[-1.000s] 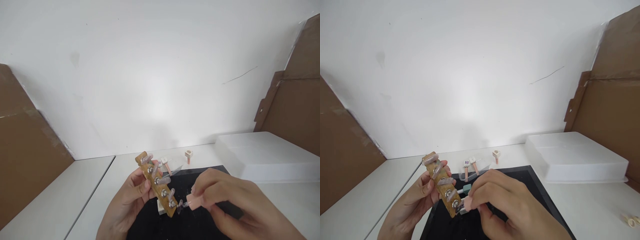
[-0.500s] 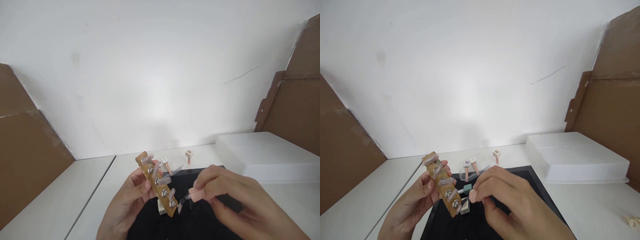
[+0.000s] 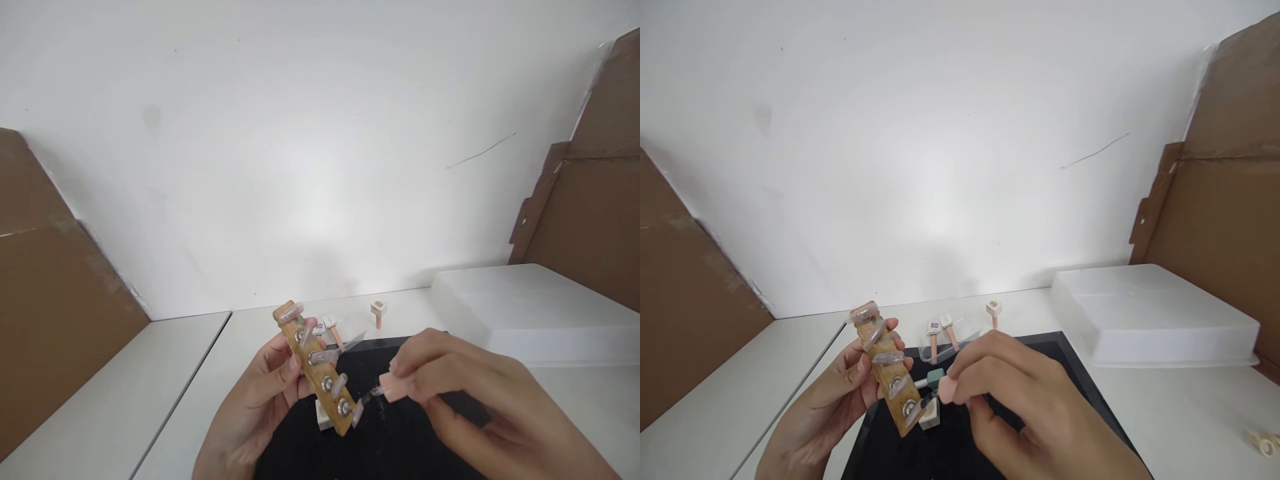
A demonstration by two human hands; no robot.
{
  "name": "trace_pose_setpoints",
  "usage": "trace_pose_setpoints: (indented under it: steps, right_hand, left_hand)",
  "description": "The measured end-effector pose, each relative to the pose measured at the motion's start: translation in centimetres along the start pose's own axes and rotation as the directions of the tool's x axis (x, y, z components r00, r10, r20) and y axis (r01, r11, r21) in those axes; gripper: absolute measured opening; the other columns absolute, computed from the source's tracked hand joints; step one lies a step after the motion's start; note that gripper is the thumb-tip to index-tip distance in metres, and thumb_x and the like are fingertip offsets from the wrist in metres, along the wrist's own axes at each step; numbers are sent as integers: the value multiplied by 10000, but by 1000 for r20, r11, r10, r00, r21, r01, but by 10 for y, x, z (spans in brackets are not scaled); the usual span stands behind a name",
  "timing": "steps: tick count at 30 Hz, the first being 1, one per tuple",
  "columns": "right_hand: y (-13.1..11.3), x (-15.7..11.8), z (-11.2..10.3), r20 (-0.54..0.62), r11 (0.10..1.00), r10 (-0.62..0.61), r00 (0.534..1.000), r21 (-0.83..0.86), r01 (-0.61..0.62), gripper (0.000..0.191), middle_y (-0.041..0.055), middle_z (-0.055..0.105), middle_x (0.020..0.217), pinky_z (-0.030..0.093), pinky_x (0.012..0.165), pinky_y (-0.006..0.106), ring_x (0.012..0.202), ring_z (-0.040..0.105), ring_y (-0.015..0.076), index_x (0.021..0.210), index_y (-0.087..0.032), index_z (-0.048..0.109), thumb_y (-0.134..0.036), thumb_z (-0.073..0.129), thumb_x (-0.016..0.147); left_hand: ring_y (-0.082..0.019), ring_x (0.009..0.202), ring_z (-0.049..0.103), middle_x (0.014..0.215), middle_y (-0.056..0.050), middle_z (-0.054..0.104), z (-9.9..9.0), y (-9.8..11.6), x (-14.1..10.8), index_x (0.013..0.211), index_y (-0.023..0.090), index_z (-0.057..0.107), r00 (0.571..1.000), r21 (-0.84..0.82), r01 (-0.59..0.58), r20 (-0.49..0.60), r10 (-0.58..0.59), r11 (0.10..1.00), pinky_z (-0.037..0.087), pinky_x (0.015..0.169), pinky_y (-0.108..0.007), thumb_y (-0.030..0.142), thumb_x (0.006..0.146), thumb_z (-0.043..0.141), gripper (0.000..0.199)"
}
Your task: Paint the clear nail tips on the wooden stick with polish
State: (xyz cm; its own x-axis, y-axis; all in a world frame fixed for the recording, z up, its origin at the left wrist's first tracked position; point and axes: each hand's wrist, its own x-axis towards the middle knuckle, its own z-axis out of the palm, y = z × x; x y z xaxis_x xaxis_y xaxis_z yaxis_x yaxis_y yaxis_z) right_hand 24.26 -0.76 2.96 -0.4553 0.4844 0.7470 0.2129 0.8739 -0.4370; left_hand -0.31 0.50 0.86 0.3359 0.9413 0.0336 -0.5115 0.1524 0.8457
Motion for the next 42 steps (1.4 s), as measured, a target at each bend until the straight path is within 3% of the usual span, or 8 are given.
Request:
trace_pose_setpoints:
  steps: [3, 10, 14, 18, 27, 32, 35, 42]
  right_hand:
    - [4, -6, -3, 4, 999, 24, 1000, -39, -23, 421, -7, 733, 935, 580, 755, 190, 823, 724, 113, 1018, -269, 621, 66, 486, 801]
    - [1, -3, 3, 52, 993, -25, 998, 113, 19, 464, 19, 716, 920, 594, 705, 194, 822, 731, 124, 995, -253, 585, 112, 431, 753]
    - [1, -2, 3, -3, 999, -27, 1000, 28, 27, 422, 15, 717, 915, 577, 684, 182, 801, 719, 109, 991, -245, 598, 86, 436, 787]
    - [6, -9, 0, -29, 999, -1, 1000, -40, 0, 410, 5, 724, 957, 575, 774, 196, 844, 720, 115, 1018, -263, 587, 72, 482, 806]
    - [0, -3, 6, 0, 995, -12, 1000, 96, 12, 449, 22, 723, 952, 600, 712, 211, 836, 728, 140, 999, -269, 584, 102, 463, 776]
    - [2, -5, 5, -61, 1000, -23, 998, -4, 23, 422, 16, 725, 904, 582, 666, 186, 773, 720, 116, 1007, -252, 619, 75, 458, 794]
    - [5, -9, 3, -66, 999, -2, 998, -32, 0, 414, 1, 731, 928, 578, 754, 199, 817, 721, 118, 1010, -264, 607, 73, 485, 802]
    - [-1, -7, 9, 10, 992, 18, 1000, 128, -20, 464, 20, 717, 948, 593, 700, 214, 837, 722, 141, 1002, -262, 607, 108, 466, 759]
  left_hand:
    - [-166, 841, 727, 882, -16, 784, -1, 0, -1, 1009, 243, 778, 1000, 13, 12, -17, -11, 1000, 561, 756, -249, 276, 745, 812, 268]
    - [-149, 816, 730, 885, -15, 785, 0, -2, 6, 994, 245, 770, 999, -7, 34, -39, -34, 999, 557, 758, -241, 256, 738, 819, 261]
    - [-158, 865, 733, 907, -13, 793, -1, -1, 4, 1028, 248, 764, 999, 3, 27, -41, -27, 1000, 559, 788, -244, 262, 750, 809, 282]
    - [-163, 865, 738, 921, -15, 796, -5, -2, 2, 1030, 245, 764, 999, 6, 28, -22, -28, 1000, 562, 776, -240, 255, 770, 791, 261]
    - [-170, 858, 740, 905, -18, 784, -3, -2, 8, 1025, 235, 757, 998, 2, 50, -41, -50, 999, 558, 776, -244, 260, 748, 810, 283]
    - [-175, 861, 744, 925, -26, 791, -4, -2, 4, 1014, 234, 765, 997, -3, 48, -59, -48, 999, 562, 764, -237, 249, 740, 815, 279]
    - [-168, 845, 746, 914, -22, 794, -7, -4, 5, 1021, 233, 767, 998, -6, 47, -52, -47, 999, 565, 751, -227, 245, 745, 810, 279]
    - [-176, 858, 738, 926, -26, 787, -7, -5, 6, 1026, 234, 762, 998, -13, 31, -62, -32, 999, 557, 784, -255, 247, 738, 816, 293]
